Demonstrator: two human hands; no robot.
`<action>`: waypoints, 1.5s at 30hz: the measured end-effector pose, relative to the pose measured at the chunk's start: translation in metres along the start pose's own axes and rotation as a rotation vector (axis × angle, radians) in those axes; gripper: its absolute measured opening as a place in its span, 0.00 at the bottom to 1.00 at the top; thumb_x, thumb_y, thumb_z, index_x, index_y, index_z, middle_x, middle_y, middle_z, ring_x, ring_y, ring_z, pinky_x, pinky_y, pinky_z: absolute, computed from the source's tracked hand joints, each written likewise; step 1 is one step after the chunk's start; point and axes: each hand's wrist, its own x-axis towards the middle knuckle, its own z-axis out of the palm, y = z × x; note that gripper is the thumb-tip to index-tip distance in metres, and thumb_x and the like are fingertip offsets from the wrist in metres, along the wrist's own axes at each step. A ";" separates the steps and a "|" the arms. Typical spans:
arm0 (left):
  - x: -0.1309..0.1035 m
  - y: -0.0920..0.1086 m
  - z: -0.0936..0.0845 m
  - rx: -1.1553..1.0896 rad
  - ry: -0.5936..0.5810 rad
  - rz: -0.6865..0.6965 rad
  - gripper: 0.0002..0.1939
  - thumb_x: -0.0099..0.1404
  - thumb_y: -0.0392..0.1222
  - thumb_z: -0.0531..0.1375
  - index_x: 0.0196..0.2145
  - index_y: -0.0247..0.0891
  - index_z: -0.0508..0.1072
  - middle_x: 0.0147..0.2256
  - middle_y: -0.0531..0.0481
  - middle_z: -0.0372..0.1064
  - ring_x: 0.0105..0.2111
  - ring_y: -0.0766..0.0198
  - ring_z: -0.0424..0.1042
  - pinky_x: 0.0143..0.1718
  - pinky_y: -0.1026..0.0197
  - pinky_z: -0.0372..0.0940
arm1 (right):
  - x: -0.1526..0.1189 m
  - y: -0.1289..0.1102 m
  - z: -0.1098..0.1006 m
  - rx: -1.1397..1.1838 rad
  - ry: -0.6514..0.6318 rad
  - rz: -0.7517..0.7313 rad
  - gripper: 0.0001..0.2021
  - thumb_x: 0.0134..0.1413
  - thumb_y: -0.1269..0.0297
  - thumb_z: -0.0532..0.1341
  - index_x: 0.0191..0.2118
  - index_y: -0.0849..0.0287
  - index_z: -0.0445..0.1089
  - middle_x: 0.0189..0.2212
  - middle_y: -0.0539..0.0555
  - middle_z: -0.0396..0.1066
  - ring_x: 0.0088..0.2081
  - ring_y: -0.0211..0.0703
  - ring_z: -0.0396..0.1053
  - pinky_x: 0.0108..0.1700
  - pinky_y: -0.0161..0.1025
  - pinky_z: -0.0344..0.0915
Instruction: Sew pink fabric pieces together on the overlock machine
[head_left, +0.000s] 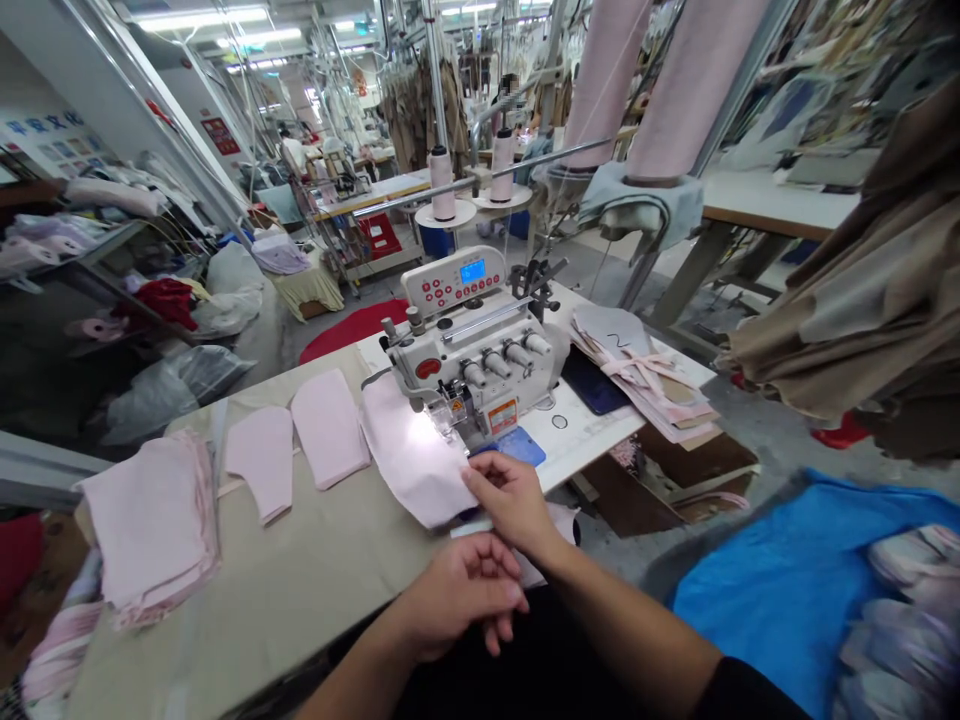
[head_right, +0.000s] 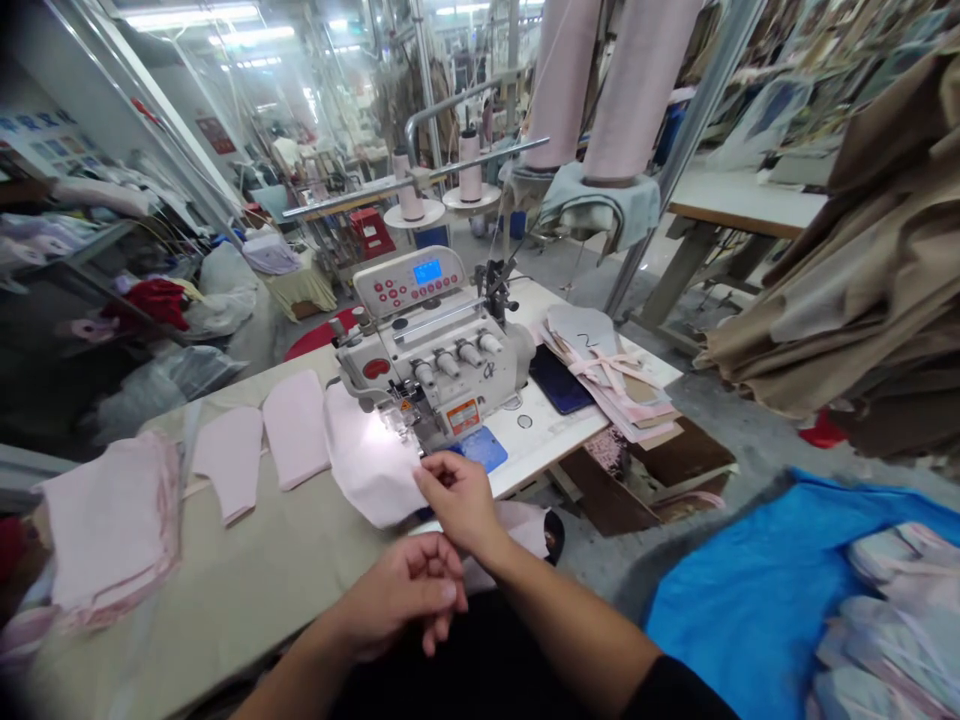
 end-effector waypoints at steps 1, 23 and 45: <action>-0.004 0.007 0.000 0.156 0.003 0.068 0.13 0.60 0.44 0.67 0.38 0.36 0.70 0.30 0.49 0.73 0.23 0.68 0.69 0.22 0.65 0.65 | 0.000 0.001 0.001 -0.025 0.018 -0.029 0.11 0.55 0.55 0.67 0.34 0.59 0.75 0.26 0.49 0.72 0.27 0.37 0.65 0.30 0.34 0.62; 0.015 0.107 -0.087 1.520 0.825 0.853 0.06 0.65 0.44 0.62 0.38 0.41 0.77 0.43 0.43 0.75 0.45 0.53 0.73 0.49 0.51 0.66 | 0.009 0.029 0.013 -0.042 0.104 -0.161 0.17 0.61 0.51 0.63 0.25 0.55 0.66 0.19 0.49 0.68 0.23 0.39 0.63 0.27 0.36 0.61; -0.013 0.092 -0.101 1.438 1.069 0.780 0.17 0.68 0.44 0.58 0.50 0.34 0.77 0.41 0.40 0.69 0.42 0.52 0.69 0.46 0.50 0.66 | 0.005 0.027 0.014 -0.351 -0.036 -0.353 0.19 0.62 0.57 0.61 0.21 0.57 0.65 0.19 0.48 0.65 0.23 0.38 0.62 0.30 0.37 0.56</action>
